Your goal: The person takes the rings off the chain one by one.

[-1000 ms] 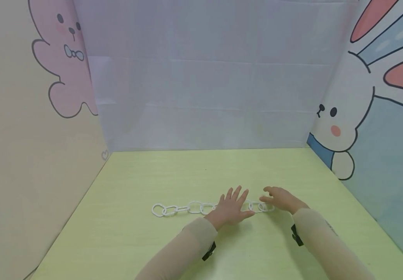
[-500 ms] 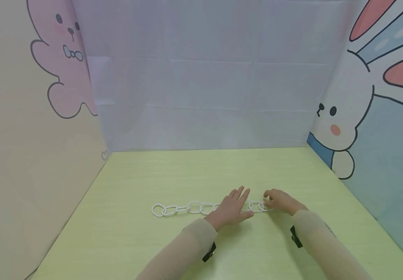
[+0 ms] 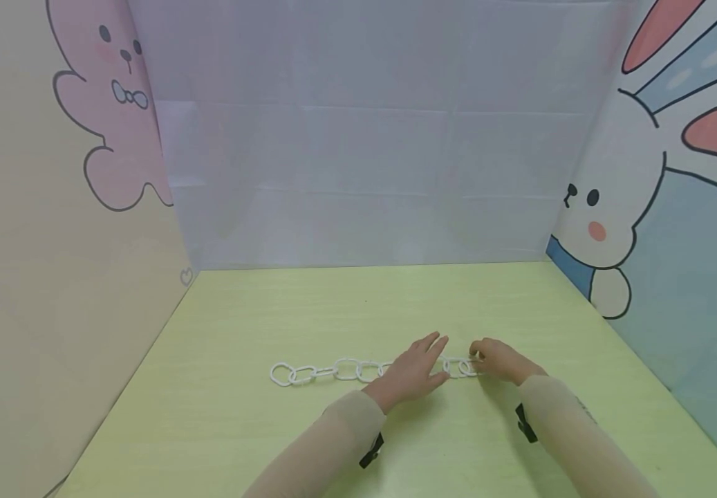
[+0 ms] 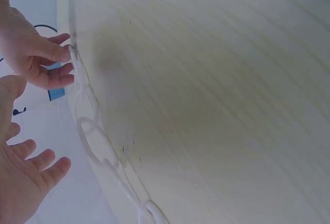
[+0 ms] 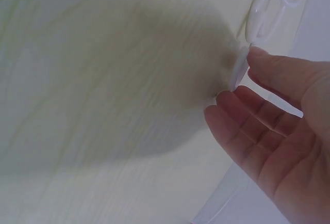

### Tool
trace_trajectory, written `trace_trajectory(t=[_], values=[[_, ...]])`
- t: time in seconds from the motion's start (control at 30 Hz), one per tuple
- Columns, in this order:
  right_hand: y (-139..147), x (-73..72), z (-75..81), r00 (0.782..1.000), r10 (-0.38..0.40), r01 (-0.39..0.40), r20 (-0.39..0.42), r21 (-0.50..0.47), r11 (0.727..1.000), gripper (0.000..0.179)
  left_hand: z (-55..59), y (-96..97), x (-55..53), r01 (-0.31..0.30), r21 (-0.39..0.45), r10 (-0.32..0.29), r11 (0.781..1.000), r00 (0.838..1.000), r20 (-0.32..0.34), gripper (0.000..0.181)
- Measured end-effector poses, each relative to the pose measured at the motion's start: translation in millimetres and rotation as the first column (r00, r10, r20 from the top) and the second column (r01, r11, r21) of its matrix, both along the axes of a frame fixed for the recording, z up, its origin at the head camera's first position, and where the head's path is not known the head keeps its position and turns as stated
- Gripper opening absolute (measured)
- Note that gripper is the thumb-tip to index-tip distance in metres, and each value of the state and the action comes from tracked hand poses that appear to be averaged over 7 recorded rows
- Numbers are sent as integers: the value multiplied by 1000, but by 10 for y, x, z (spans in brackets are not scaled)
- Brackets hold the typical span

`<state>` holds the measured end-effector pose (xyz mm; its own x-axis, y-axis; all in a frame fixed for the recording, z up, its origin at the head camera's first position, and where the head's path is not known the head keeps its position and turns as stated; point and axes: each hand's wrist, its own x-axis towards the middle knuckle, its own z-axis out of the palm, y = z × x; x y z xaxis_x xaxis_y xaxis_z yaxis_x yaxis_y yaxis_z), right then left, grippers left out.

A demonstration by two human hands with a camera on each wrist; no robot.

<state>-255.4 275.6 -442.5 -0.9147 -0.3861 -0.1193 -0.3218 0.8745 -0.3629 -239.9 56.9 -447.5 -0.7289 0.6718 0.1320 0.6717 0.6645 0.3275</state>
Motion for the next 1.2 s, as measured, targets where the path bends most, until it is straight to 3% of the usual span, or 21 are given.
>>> trace_trajectory(t=[0.57, 1.0, 1.2], values=[[-19, 22, -64, 1000, -1, 1, -7, 1, 1000, 13, 16, -22, 4, 48, 94, -40, 994, 996, -83, 59], [-17, 56, -67, 999, -32, 32, 24, -18, 999, 15, -15, -17, -12, 38, 152, -23, 988, 994, -102, 52], [-14, 61, -63, 998, -54, 55, 25, -47, 997, 15, -27, -28, -9, 44, 221, -31, 974, 998, -62, 48]])
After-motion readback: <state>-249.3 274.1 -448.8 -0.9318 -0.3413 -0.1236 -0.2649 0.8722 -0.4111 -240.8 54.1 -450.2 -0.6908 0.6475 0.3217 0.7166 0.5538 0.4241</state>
